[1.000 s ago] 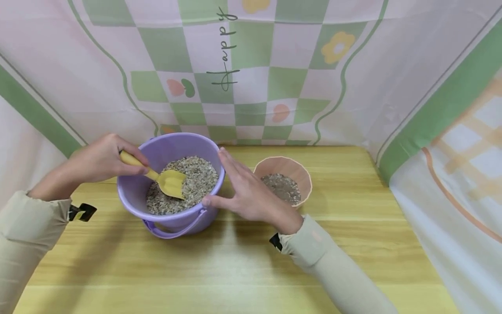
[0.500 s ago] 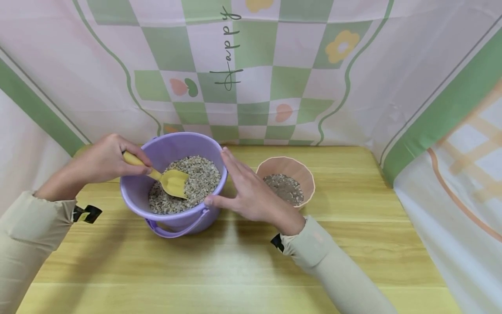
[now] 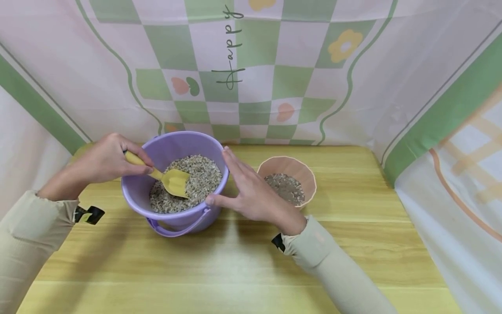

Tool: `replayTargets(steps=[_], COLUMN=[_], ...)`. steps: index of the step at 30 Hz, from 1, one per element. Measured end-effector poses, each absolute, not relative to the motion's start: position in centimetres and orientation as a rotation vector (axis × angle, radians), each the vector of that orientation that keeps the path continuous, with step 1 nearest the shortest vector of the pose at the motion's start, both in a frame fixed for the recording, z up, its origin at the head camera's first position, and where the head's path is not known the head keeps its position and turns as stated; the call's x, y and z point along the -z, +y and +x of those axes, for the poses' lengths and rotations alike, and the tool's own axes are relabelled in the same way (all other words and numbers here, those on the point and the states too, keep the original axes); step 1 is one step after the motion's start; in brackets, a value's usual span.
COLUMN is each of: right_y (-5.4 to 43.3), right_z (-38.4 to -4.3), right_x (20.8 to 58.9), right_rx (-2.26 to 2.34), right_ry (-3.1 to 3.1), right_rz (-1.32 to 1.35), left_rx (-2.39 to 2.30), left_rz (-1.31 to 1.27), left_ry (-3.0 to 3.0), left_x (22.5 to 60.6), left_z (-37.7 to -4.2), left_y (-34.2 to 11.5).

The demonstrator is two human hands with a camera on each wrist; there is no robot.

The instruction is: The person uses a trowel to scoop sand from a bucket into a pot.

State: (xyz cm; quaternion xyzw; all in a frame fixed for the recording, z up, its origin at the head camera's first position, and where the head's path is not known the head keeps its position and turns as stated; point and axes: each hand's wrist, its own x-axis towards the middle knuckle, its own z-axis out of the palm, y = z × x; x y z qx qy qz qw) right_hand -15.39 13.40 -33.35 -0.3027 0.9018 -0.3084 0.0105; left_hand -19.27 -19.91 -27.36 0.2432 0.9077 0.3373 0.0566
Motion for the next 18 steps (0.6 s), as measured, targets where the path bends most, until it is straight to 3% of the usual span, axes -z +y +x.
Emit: replayTargets(steps=[18], right_y=[13.5], right_z=[-15.2], right_x=[33.3], right_rx=[0.955], right_ry=[2.822], right_rz=[-0.92], left_rx=[-1.142], left_rz=[0.719], left_ry=[2.708], left_x=[28.5], left_z=[-19.3], left_y=[-18.7])
